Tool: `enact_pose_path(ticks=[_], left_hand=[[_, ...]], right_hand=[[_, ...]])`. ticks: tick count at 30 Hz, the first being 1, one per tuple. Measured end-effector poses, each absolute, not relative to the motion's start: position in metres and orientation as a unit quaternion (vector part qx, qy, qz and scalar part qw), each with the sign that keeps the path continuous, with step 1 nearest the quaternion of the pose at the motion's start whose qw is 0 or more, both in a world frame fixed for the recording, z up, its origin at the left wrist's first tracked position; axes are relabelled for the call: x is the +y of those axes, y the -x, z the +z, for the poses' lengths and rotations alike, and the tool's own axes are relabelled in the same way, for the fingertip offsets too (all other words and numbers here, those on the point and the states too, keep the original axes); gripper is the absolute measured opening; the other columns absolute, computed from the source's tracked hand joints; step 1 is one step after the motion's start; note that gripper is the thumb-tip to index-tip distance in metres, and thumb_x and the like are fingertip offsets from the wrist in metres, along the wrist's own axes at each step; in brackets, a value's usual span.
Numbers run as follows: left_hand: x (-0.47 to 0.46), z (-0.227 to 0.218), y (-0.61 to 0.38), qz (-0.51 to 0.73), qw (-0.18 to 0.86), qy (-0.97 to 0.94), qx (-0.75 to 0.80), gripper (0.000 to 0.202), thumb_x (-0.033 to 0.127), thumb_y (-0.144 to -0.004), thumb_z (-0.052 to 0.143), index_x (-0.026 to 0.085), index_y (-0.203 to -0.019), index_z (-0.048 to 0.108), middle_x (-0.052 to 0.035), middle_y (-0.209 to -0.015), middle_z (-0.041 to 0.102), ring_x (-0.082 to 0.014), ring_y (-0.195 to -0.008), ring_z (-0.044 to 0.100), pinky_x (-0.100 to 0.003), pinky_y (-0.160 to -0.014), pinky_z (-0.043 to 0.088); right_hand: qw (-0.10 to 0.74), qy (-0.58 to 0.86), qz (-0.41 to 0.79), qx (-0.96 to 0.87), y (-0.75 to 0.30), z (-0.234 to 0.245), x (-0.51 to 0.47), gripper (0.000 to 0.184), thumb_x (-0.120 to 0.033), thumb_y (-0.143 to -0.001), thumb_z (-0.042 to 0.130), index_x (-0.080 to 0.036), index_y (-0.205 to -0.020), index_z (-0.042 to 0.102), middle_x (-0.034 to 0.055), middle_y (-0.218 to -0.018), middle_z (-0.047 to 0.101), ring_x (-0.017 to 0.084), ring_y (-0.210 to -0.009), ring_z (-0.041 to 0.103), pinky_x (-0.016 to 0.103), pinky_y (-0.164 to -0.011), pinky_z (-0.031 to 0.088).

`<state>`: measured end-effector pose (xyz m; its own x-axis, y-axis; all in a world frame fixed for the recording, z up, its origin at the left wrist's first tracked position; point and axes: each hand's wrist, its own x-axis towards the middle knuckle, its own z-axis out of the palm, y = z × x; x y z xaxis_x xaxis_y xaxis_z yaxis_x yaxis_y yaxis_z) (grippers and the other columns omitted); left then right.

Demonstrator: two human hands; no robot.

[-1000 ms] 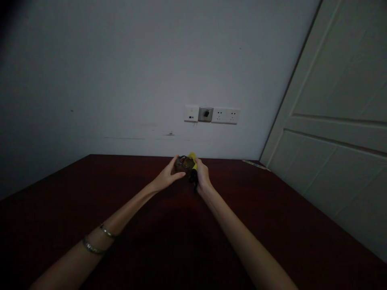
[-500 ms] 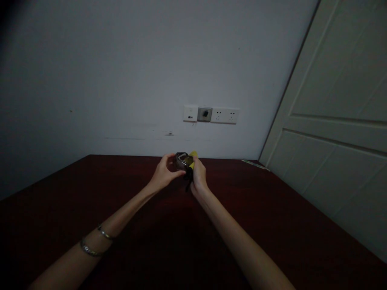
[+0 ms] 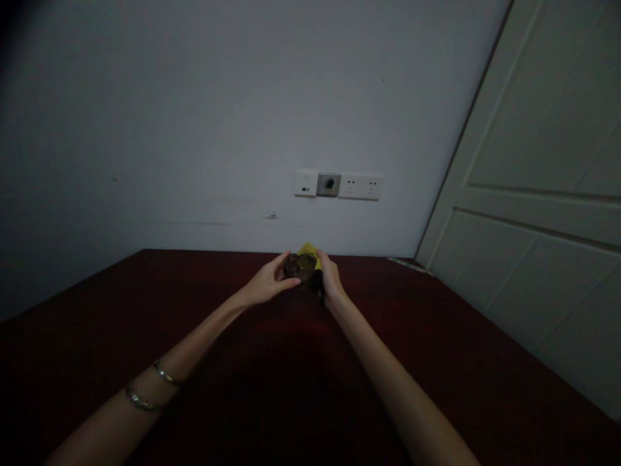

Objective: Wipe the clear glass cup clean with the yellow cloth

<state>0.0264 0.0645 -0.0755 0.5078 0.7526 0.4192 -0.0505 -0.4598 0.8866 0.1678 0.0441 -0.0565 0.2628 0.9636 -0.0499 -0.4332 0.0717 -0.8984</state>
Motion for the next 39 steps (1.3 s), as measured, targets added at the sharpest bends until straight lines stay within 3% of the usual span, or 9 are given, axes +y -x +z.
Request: enact_pose_path(ticks=[3, 8, 11, 15, 18, 26, 29, 35, 39], left_hand=[[0.067, -0.077, -0.026, 0.486, 0.397, -0.722, 0.291, 0.086, 0.023, -0.06, 0.076, 0.014, -0.136, 0.036, -0.0171, -0.134, 0.048, -0.0304, -0.122, 0.048, -0.052, -0.104, 0.035], [0.067, -0.075, -0.024, 0.531, 0.245, -0.728, 0.357, 0.084, 0.021, -0.057, 0.076, 0.012, -0.132, 0.039, -0.0152, -0.131, 0.043, -0.0288, -0.125, 0.042, -0.046, -0.108, 0.03], [0.067, -0.076, -0.024, 0.529, 0.267, -0.72, 0.361, 0.084, 0.02, -0.054, 0.075, 0.014, -0.13, 0.039, -0.0139, -0.129, 0.04, -0.028, -0.121, 0.045, -0.045, -0.105, 0.033], [0.069, -0.076, -0.024, 0.491, 0.419, -0.707, 0.289, 0.084, 0.02, -0.06, 0.071, 0.014, -0.134, 0.031, -0.0163, -0.131, 0.045, -0.0289, -0.122, 0.046, -0.047, -0.105, 0.034], [0.073, -0.076, -0.022, 0.468, 0.491, -0.699, 0.228, 0.076, 0.02, -0.064, 0.07, 0.015, -0.131, 0.036, -0.0159, -0.132, 0.048, -0.0282, -0.122, 0.048, -0.048, -0.105, 0.034], [0.076, -0.082, -0.021, 0.459, 0.467, -0.72, 0.231, 0.072, 0.02, -0.053, 0.082, 0.013, -0.117, 0.05, -0.0164, -0.121, 0.056, -0.0278, -0.112, 0.055, -0.05, -0.099, 0.04], [0.074, -0.083, -0.022, 0.474, 0.456, -0.718, 0.229, 0.069, 0.023, -0.056, 0.081, 0.013, -0.116, 0.048, -0.0161, -0.119, 0.057, -0.0271, -0.109, 0.057, -0.048, -0.097, 0.042], [0.076, -0.081, -0.019, 0.587, 0.297, -0.688, 0.306, 0.078, 0.024, -0.054, 0.082, 0.017, -0.118, 0.038, -0.0146, -0.118, 0.056, -0.0251, -0.108, 0.057, -0.043, -0.096, 0.043], [0.083, -0.076, -0.014, 0.636, 0.289, -0.644, 0.311, 0.077, 0.026, -0.052, 0.083, 0.017, -0.114, 0.037, -0.0146, -0.117, 0.055, -0.0244, -0.106, 0.058, -0.042, -0.094, 0.045]], right_hand=[[0.672, 0.431, 0.521, -0.302, -0.161, -0.057, 0.042, 0.025, -0.038, -0.079, 0.053, -0.018, -0.068, 0.064, -0.0007, -0.053, 0.062, 0.011, -0.043, 0.05, 0.023, -0.041, 0.038], [0.683, 0.41, 0.523, -0.304, -0.139, -0.059, 0.032, 0.023, -0.04, -0.08, 0.054, -0.019, -0.081, 0.063, -0.0025, -0.054, 0.06, 0.01, -0.042, 0.047, 0.022, -0.041, 0.036], [0.682, 0.405, 0.524, -0.31, -0.133, -0.06, 0.028, 0.024, -0.043, -0.079, 0.057, -0.019, -0.08, 0.063, -0.0035, -0.051, 0.058, 0.01, -0.041, 0.045, 0.021, -0.04, 0.034], [0.674, 0.413, 0.531, -0.305, -0.141, -0.063, 0.03, 0.026, -0.044, -0.079, 0.055, -0.019, -0.072, 0.061, -0.0042, -0.047, 0.055, 0.009, -0.038, 0.043, 0.022, -0.038, 0.034], [0.664, 0.417, 0.542, -0.302, -0.153, -0.064, 0.037, 0.029, -0.045, -0.08, 0.051, -0.019, -0.071, 0.06, -0.0025, -0.052, 0.058, 0.01, -0.039, 0.047, 0.022, -0.038, 0.037], [0.658, 0.42, 0.52, -0.345, -0.167, -0.062, 0.047, 0.031, -0.046, -0.073, 0.057, -0.015, -0.071, 0.064, -0.0012, -0.056, 0.062, 0.012, -0.05, 0.053, 0.022, -0.049, 0.042], [0.669, 0.421, 0.499, -0.355, -0.162, -0.059, 0.043, 0.033, -0.047, -0.071, 0.059, -0.014, -0.071, 0.064, -0.001, -0.056, 0.062, 0.012, -0.052, 0.053, 0.023, -0.05, 0.04], [0.676, 0.407, 0.471, -0.394, -0.143, -0.058, 0.036, 0.037, -0.051, -0.067, 0.062, -0.015, -0.074, 0.062, -0.0008, -0.061, 0.06, 0.01, -0.051, 0.049, 0.022, -0.048, 0.037], [0.643, 0.409, 0.447, -0.469, -0.146, -0.061, 0.039, 0.043, -0.056, -0.066, 0.061, -0.013, -0.072, 0.062, 0.0013, -0.061, 0.06, 0.011, -0.052, 0.051, 0.023, -0.051, 0.04]])
